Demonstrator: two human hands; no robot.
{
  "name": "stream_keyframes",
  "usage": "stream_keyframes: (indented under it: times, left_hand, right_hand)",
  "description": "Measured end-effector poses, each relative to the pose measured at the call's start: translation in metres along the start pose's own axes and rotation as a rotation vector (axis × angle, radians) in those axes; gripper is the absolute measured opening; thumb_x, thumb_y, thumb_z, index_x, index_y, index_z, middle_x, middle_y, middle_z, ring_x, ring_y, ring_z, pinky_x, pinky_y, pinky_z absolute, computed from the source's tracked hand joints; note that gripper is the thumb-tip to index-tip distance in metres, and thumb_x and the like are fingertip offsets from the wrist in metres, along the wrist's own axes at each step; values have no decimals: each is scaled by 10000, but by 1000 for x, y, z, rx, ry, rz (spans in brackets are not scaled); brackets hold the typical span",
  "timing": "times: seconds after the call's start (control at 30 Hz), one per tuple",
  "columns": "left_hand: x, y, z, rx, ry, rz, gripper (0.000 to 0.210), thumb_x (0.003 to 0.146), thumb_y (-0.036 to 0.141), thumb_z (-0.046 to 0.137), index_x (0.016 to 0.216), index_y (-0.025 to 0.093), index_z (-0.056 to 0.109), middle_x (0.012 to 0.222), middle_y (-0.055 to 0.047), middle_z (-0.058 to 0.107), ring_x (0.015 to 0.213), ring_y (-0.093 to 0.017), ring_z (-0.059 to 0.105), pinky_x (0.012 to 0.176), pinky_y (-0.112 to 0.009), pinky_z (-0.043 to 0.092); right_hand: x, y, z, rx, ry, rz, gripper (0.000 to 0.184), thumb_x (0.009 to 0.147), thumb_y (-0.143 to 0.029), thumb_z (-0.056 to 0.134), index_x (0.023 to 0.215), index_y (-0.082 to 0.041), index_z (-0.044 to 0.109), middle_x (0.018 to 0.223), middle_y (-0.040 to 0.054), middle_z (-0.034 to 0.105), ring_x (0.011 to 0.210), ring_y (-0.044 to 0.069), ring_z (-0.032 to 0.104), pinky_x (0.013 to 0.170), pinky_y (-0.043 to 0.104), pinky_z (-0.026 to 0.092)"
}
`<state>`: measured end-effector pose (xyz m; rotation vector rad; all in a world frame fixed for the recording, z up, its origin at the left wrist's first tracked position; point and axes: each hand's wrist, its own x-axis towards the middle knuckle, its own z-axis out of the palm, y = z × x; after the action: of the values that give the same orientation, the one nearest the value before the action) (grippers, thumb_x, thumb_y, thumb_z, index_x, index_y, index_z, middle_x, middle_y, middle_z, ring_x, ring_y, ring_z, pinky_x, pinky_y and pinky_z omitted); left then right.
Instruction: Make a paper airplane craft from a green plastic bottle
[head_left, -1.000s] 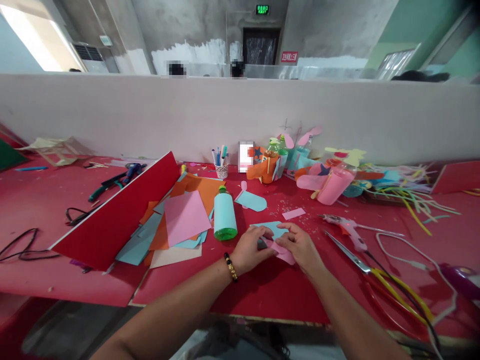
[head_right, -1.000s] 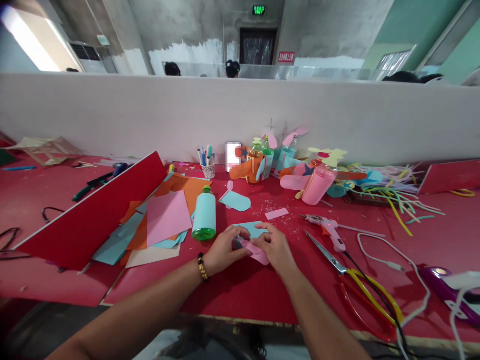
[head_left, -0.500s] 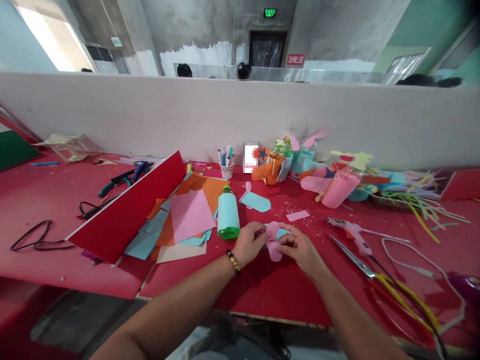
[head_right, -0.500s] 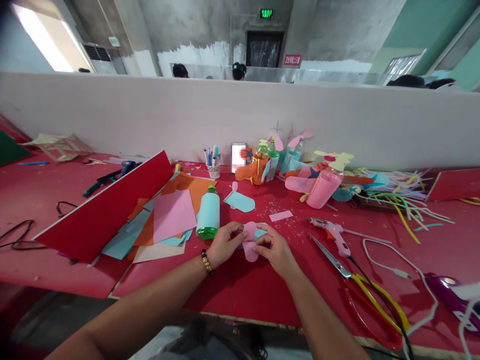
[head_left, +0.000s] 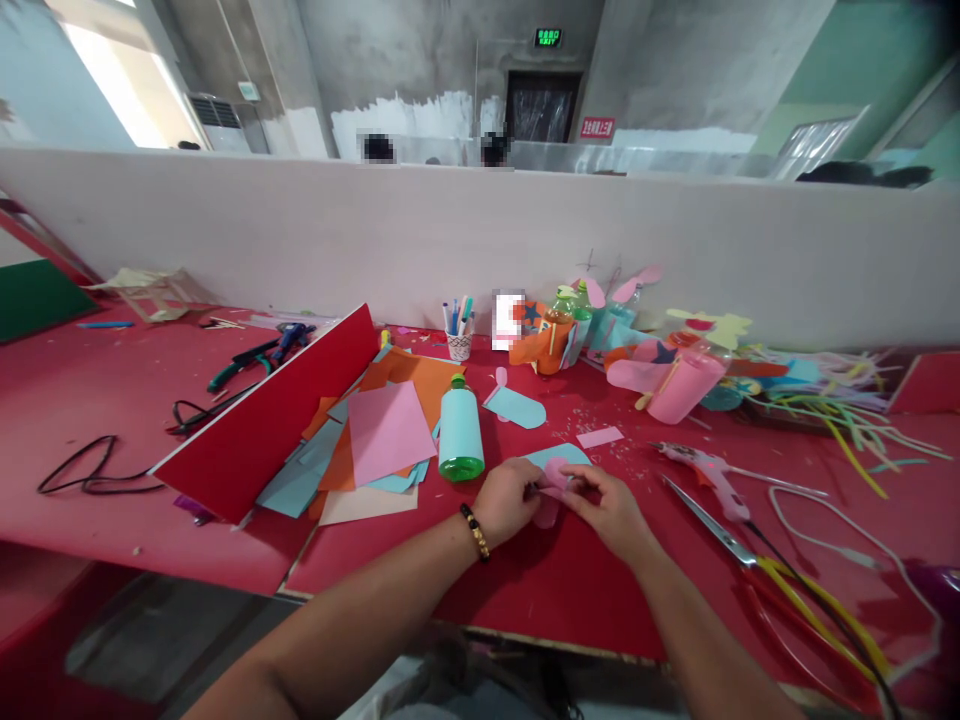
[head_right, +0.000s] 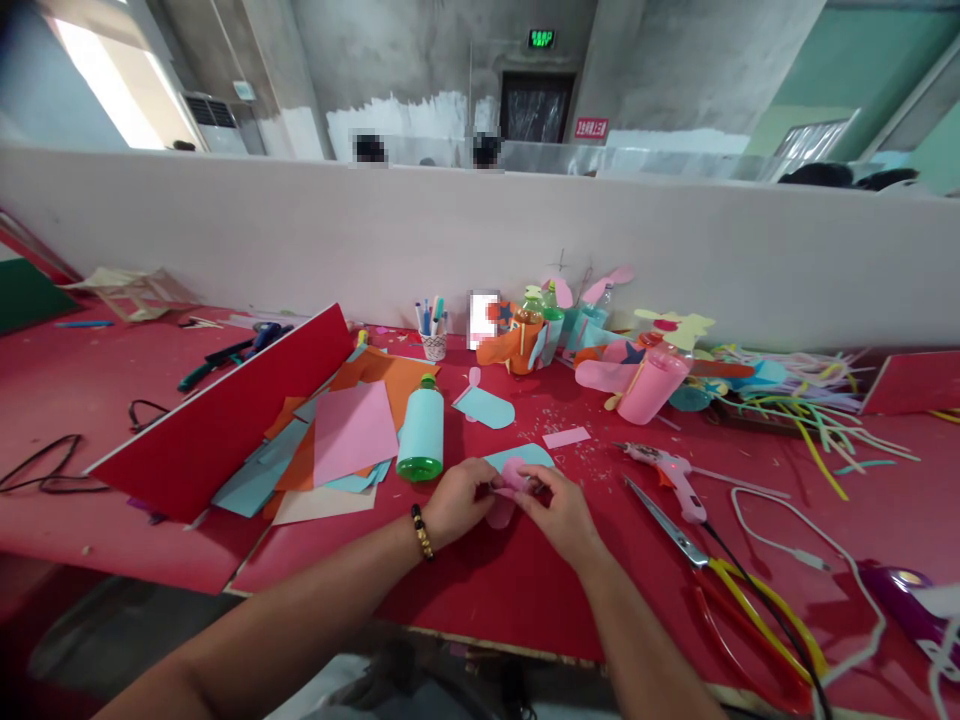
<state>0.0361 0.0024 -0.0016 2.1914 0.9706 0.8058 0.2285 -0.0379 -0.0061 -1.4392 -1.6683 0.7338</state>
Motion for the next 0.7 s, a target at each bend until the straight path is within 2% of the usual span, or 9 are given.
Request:
stream_keyframes:
  times: [0.13, 0.2, 0.3, 0.4, 0.57, 0.7]
  left_hand:
    - [-2, 2, -1, 25, -46, 32, 285, 641, -8, 527, 794, 199, 650, 787, -10, 646, 823, -182, 557, 760, -273, 427]
    - [-2, 3, -2, 58, -45, 37, 286, 657, 2, 523, 826, 202, 640, 801, -14, 644, 847, -189, 546, 757, -273, 425]
    - [-2, 4, -4, 105, -27, 40, 248, 706, 29, 529, 860, 203, 617, 831, -18, 646, 874, -193, 534, 766, -273, 428]
    - [-2, 4, -6, 132, 9, 44, 217, 754, 43, 525, 885, 201, 596, 873, -27, 647, 906, -196, 531, 798, -280, 431]
    - [-2, 3, -7, 217, 9, 62, 178, 789, 86, 566, 916, 204, 605, 888, -51, 651, 895, -220, 532, 817, -322, 430]
    - [-3, 5, -8, 217, -40, 128, 234, 771, 242, 694, 995, 208, 636, 950, -59, 669, 917, -237, 544, 871, -354, 422]
  right_hand:
    - [7, 16, -9, -174, 156, -38, 297, 804, -351, 575, 1026, -181, 677, 981, 97, 682, 922, 239, 619, 843, 387, 492]
    - [12, 25, -12, -299, 184, -101, 326, 805, -351, 562, 1055, -178, 679, 1073, 122, 678, 1022, 271, 598, 915, 438, 468]
    - [18, 31, -9, -482, 76, -210, 398, 824, -322, 533, 1177, -169, 638, 1249, 134, 620, 1193, 289, 513, 1016, 477, 400]
    - [20, 29, -4, -691, -56, -193, 415, 844, -248, 495, 1243, -205, 598, 1363, 98, 548, 1292, 294, 421, 1022, 498, 382]
    - [29, 18, -5, -974, -26, -52, 357, 884, -315, 493, 1206, -224, 616, 1328, 130, 562, 1242, 362, 446, 931, 540, 405]
    - [44, 17, -7, -959, 31, -82, 284, 867, -334, 541, 1069, -182, 670, 1166, 164, 634, 1127, 327, 526, 914, 464, 427]
